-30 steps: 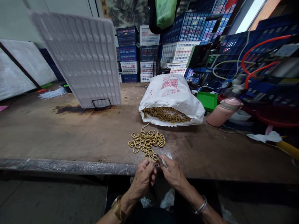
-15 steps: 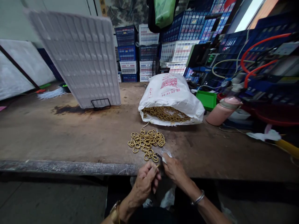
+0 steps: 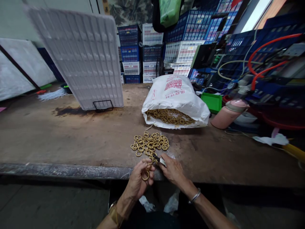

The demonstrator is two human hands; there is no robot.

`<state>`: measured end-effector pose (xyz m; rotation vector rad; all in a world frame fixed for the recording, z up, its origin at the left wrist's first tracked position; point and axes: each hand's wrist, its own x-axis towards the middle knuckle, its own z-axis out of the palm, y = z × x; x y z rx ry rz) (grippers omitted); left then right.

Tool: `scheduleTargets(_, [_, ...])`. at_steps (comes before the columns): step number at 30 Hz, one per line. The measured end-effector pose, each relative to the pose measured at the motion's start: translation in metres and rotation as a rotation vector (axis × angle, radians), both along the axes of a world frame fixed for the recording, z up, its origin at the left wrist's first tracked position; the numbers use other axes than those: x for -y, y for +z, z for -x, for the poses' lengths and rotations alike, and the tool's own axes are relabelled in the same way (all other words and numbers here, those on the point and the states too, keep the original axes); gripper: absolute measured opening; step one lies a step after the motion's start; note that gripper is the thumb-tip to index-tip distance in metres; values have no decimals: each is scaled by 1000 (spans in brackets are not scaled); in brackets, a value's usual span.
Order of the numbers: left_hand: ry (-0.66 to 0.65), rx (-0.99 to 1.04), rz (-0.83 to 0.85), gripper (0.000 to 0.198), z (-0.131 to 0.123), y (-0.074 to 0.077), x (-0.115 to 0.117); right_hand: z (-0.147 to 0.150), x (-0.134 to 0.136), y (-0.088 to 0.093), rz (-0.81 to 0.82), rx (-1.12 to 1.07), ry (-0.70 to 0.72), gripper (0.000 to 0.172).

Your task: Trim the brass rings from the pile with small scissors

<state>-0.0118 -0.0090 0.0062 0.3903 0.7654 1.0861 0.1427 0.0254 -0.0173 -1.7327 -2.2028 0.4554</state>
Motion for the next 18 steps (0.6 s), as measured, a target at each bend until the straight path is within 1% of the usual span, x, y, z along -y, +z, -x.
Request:
scheduleTargets(3, [-7, 44, 60, 23, 1, 0, -1, 0, -1, -1, 7, 22, -9, 12])
scheduleTargets(5, [7, 25, 80, 24, -1, -3, 0, 0, -2, -2, 1, 24, -16, 12])
scheduleTargets(8, [9, -45, 34, 25, -5, -8, 2, -3, -3, -2, -10, -45, -18, 12])
scheduleTargets(11, [14, -166, -58, 24, -8, -12, 1, -5, -4, 0, 14, -222, -18, 10])
scheduleTargets(13, [21, -307, -127, 26, -10, -13, 0, -6, -4, 3, 106, -387, -28, 12])
scheduleTargets(15, [11, -440, -216, 26, -11, -11, -1, -5, -2, 7, 259, -574, -28, 13])
scheduleTargets(18, [-21, -528, -363, 25, -13, -6, 0, -3, 2, 15, 448, -792, -15, 11])
